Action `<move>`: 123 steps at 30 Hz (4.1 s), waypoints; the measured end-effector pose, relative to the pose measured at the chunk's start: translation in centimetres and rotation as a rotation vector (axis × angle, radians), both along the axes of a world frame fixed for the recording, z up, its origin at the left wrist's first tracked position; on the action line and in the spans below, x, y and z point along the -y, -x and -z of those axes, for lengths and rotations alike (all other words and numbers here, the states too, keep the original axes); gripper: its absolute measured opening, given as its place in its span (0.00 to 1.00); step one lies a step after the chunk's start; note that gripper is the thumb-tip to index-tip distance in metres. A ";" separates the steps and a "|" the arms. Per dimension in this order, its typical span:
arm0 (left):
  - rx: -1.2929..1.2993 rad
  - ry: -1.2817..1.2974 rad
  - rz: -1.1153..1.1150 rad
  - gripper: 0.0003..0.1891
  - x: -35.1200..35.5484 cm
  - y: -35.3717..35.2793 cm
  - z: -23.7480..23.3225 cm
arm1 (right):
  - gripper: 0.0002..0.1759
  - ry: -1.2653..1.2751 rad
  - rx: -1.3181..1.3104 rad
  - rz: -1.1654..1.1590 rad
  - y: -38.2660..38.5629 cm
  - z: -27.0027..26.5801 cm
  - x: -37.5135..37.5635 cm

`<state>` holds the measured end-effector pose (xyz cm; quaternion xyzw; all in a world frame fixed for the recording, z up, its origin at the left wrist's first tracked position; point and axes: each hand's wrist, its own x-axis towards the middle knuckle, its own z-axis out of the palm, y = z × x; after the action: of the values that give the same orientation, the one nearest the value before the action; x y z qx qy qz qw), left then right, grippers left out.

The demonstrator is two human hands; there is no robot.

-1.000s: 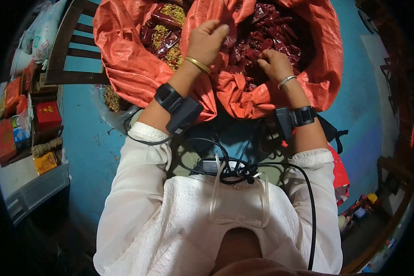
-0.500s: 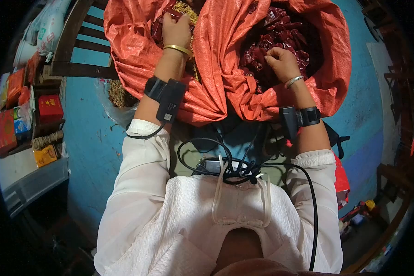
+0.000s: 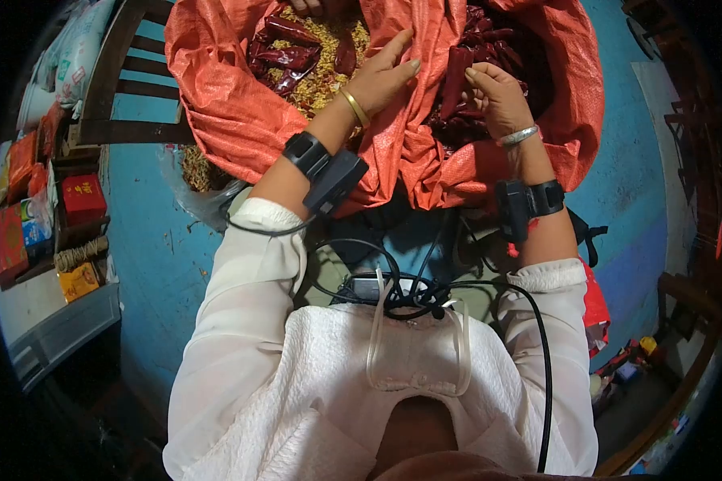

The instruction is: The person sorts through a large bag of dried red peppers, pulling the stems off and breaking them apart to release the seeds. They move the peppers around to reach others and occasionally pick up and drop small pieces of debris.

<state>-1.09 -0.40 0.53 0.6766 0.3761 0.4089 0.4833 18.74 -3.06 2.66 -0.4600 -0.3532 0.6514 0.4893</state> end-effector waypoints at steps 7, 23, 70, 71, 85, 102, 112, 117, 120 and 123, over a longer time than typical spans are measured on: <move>-0.121 -0.140 -0.080 0.30 0.8 -1.4 0.3 | 0.06 0.043 0.021 -0.044 0.6 0.5 0.1; 0.116 0.217 0.043 0.24 2.2 -2.3 -1.1 | 0.07 -0.076 -0.014 -0.157 0.6 -0.1 0.4; 0.607 0.507 -0.463 0.14 1.1 4.0 -3.0 | 0.16 -0.371 1.780 -0.229 -3.1 4.4 -1.4; 0.610 0.510 -0.459 0.14 1.1 4.0 -3.1 | 0.18 -0.387 1.816 -0.226 -2.9 4.7 -1.4; 0.602 0.503 -0.422 0.08 0.8 4.1 -2.8 | 0.19 -0.179 1.751 -0.474 -2.5 2.6 -1.6; 1.149 0.680 -0.091 0.29 -0.7 6.4 -1.6 | 0.15 -0.169 1.666 -0.446 -3.3 1.9 0.0; 0.434 0.608 0.374 0.24 3.7 -4.0 -1.5 | 0.15 -0.251 1.446 -0.273 -4.4 3.2 -0.1; -0.119 0.098 0.118 0.24 2.2 -4.9 1.8 | 0.15 -0.333 1.230 -0.169 -4.8 3.5 0.1; -0.448 -0.171 0.005 0.27 2.0 -5.2 2.0 | 0.14 -0.288 1.013 -0.152 -4.4 3.7 0.3; -0.506 -0.569 -0.055 0.27 2.2 -6.0 2.1 | 0.13 -0.293 0.838 -0.196 -3.9 3.6 0.6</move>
<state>4.93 -2.55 -1.60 0.8530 0.3731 0.3297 0.1566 22.61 -3.62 -0.93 -0.5744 -0.6509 0.3953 0.3001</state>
